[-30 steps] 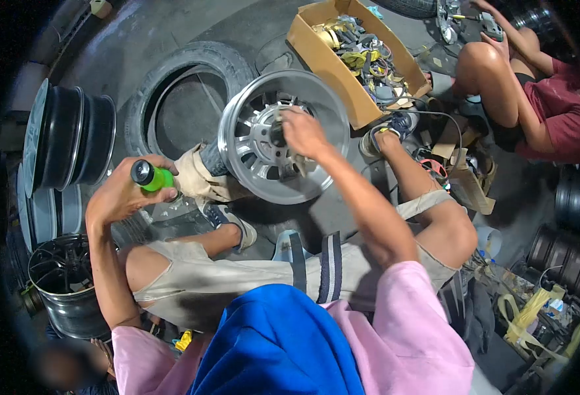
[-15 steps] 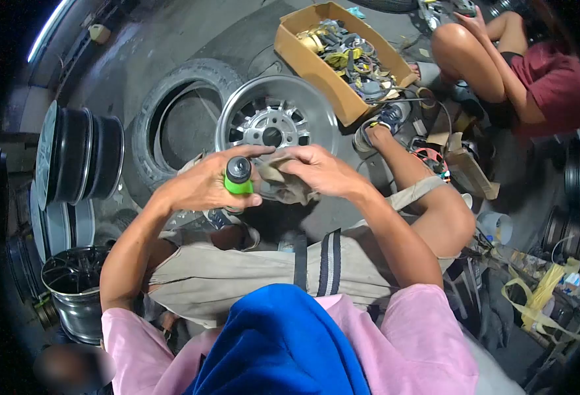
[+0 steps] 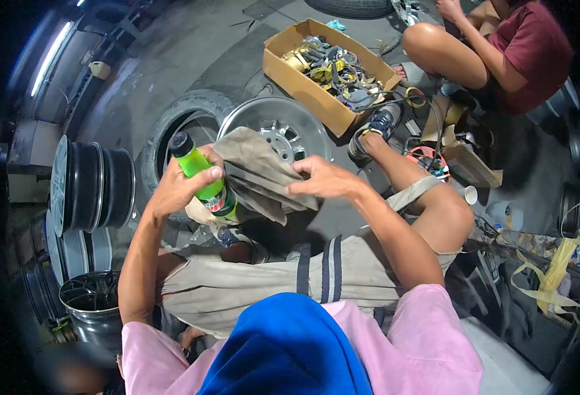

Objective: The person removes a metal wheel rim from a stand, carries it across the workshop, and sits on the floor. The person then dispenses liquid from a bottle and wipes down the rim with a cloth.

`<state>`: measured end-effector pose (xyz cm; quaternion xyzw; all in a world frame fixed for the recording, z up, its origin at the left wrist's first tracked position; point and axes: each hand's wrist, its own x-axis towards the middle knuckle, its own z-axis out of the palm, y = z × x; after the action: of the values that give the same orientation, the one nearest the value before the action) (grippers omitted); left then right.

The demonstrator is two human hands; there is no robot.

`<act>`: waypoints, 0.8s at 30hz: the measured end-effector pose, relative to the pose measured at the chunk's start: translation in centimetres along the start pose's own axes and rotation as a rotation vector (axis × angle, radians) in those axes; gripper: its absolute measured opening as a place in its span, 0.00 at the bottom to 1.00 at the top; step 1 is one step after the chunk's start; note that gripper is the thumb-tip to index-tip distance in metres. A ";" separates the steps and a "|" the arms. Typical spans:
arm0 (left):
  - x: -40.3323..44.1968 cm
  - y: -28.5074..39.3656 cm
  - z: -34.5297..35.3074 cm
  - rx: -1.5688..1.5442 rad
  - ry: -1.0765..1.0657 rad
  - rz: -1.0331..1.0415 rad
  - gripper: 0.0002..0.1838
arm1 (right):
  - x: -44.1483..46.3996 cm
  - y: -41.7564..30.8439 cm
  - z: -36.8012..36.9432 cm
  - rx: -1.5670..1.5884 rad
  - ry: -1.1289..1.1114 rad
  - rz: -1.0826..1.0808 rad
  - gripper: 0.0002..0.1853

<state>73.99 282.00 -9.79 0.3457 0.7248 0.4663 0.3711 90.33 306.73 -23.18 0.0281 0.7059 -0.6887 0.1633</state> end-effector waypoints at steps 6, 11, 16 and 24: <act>-0.2 -1.7 -2.3 0.053 0.083 -0.037 0.13 | 0.3 -0.3 -0.7 0.133 0.147 -0.165 0.21; 0.2 -3.6 -1.9 0.133 -0.063 -0.150 0.12 | -0.4 -3.9 0.6 0.336 0.204 -0.334 0.21; 0.5 -6.9 -0.3 0.355 -0.346 -0.097 0.17 | -2.2 -6.2 -0.2 0.942 0.099 -0.148 0.29; 0.7 -7.1 -0.1 0.663 -0.342 -0.180 0.23 | 0.2 -1.1 2.0 0.561 0.102 -0.107 0.45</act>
<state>72.47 280.23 -16.53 0.4548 0.7914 0.1079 0.3940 90.25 304.72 -22.19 0.0697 0.4958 -0.8622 0.0770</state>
